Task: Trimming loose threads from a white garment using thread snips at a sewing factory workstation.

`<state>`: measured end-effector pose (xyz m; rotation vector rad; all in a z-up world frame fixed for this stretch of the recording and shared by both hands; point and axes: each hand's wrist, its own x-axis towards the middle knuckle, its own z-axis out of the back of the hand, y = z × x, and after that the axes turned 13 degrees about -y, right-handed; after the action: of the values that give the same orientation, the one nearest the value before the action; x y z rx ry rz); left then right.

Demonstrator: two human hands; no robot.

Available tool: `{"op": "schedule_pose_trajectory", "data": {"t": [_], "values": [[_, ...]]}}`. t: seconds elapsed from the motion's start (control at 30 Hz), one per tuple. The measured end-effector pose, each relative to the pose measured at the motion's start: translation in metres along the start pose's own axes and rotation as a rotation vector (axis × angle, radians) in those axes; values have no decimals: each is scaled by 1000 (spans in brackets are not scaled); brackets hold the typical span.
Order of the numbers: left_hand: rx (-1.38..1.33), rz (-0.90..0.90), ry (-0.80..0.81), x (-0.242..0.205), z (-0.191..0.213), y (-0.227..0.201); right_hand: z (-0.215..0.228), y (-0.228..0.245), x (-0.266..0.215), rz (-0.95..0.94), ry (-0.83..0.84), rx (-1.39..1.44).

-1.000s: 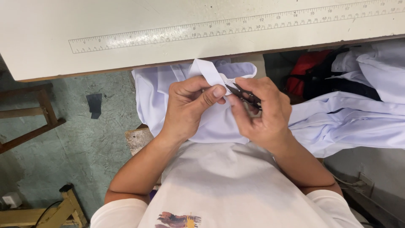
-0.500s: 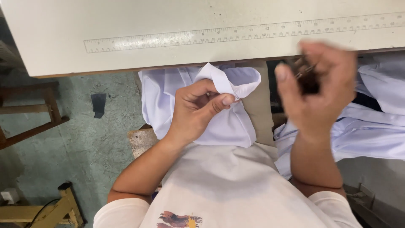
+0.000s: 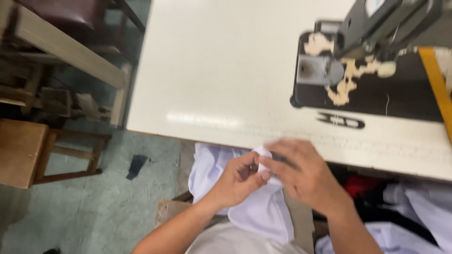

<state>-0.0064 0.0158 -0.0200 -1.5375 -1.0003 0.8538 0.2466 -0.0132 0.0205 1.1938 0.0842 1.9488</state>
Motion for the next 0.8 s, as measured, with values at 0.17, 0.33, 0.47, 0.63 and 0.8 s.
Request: {"op": "schedule_pose_trajectory", "data": {"t": [0.17, 0.33, 0.47, 0.63, 0.8], "values": [[150, -17, -71, 2, 0, -25, -16, 7, 8, 113, -103, -12], [210, -18, -118, 0, 4, -32, -9, 16, 14, 179, -80, -231], [473, -129, -145, -4, 1, -39, -12, 13, 13, 90, -152, -207], [426, -183, -176, -3, 0, -51, -12, 16, 11, 57, -59, -124], [320, -136, -229, -8, -3, -49, 0, 19, 32, 75, -5, 38]]}}
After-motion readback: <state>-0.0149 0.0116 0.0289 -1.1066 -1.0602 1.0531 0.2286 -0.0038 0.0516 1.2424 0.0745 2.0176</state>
